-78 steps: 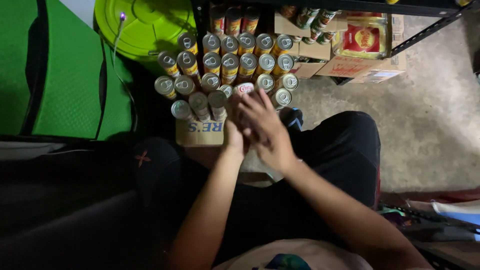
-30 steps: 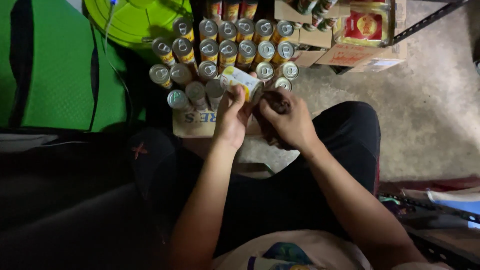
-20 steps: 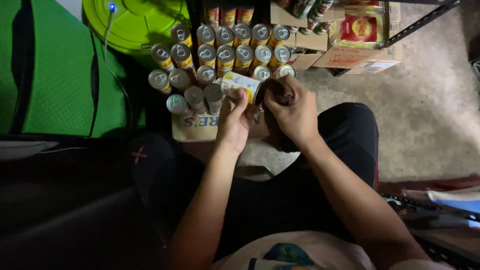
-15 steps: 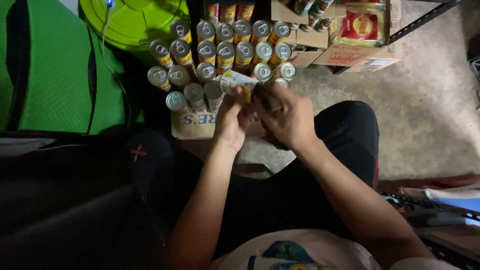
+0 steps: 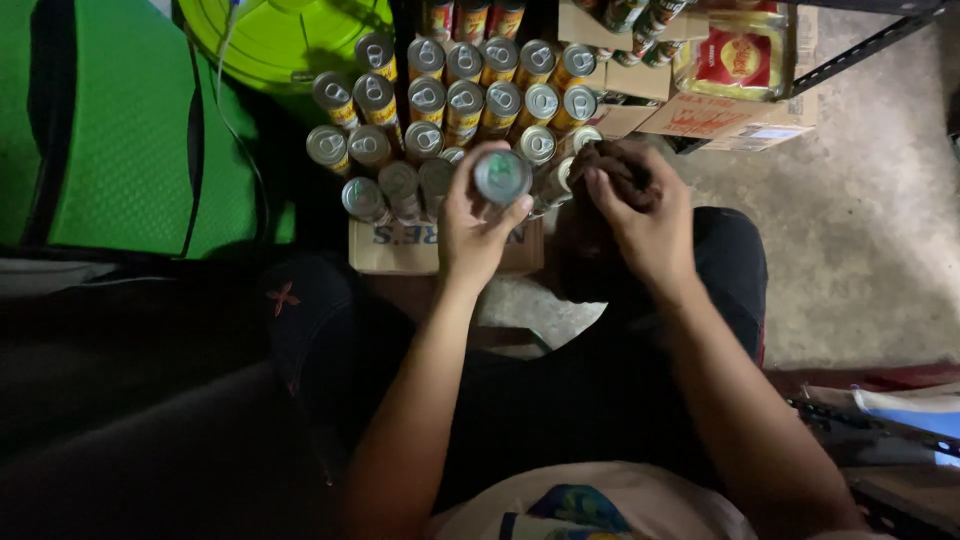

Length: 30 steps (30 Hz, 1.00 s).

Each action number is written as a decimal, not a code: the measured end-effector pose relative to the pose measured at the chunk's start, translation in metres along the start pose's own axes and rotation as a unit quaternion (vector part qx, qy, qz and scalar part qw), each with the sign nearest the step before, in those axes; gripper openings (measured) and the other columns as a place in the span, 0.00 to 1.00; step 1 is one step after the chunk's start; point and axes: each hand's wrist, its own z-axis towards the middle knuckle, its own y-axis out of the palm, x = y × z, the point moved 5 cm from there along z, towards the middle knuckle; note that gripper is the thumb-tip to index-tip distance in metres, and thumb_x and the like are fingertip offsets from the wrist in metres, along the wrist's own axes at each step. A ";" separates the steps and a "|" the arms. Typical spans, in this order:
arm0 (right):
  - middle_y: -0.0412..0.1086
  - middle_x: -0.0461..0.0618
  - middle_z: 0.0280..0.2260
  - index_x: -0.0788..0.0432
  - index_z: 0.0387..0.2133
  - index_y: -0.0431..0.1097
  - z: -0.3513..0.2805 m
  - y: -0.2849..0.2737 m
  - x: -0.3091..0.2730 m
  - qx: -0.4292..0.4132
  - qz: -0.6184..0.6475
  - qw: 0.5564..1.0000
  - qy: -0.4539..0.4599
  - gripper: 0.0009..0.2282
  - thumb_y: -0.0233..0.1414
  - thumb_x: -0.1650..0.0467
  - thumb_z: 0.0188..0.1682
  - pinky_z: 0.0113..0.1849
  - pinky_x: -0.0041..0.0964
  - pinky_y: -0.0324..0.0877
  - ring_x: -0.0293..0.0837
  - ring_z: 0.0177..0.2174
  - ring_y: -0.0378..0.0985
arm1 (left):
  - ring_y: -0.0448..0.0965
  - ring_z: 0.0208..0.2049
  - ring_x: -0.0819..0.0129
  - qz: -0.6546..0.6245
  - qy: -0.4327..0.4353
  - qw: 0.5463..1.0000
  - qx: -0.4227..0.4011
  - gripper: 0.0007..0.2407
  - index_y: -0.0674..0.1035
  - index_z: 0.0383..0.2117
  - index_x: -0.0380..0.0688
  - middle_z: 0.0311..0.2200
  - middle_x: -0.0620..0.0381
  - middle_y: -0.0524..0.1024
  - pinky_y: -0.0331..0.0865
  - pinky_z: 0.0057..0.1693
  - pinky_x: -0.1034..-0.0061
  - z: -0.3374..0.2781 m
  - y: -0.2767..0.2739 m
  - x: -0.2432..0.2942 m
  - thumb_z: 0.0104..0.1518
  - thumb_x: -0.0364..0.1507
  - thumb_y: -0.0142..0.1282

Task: Wiping canned goods with a cloth and placing them onto grocery store shelves.

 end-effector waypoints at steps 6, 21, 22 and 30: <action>0.78 0.48 0.36 0.61 0.45 0.75 -0.016 0.017 -0.071 -0.072 -0.172 0.982 -0.014 0.13 0.64 0.72 0.48 0.38 0.32 0.74 0.35 0.35 0.78 | 0.79 0.57 0.67 0.238 0.084 0.968 0.006 0.25 0.77 0.56 0.43 0.54 0.56 0.79 0.70 0.64 0.77 -0.003 0.025 0.040 0.50 0.12 0.61; 0.75 0.56 0.29 0.65 0.37 0.70 -0.010 0.049 -0.042 -0.063 -0.180 0.982 0.001 0.12 0.63 0.70 0.46 0.35 0.35 0.73 0.38 0.32 0.73 | 0.76 0.55 0.55 0.356 0.176 0.912 0.104 0.20 0.81 0.50 0.44 0.51 0.52 0.78 0.70 0.61 0.68 -0.019 0.023 0.032 0.49 0.13 0.57; 0.75 0.55 0.29 0.64 0.39 0.71 -0.013 0.052 -0.046 -0.107 -0.168 0.980 0.017 0.12 0.62 0.70 0.45 0.35 0.34 0.72 0.36 0.32 0.72 | 0.78 0.55 0.58 0.316 0.125 0.934 0.114 0.19 0.82 0.50 0.47 0.51 0.54 0.78 0.72 0.58 0.71 -0.020 0.018 0.028 0.54 0.12 0.56; 0.77 0.51 0.31 0.63 0.38 0.74 0.001 0.045 -0.050 -0.091 -0.213 0.973 0.012 0.10 0.63 0.71 0.46 0.36 0.34 0.72 0.33 0.32 0.75 | 0.75 0.59 0.56 0.383 0.202 0.897 0.091 0.30 0.81 0.53 0.48 0.52 0.54 0.76 0.68 0.66 0.68 -0.023 0.036 0.059 0.39 0.09 0.53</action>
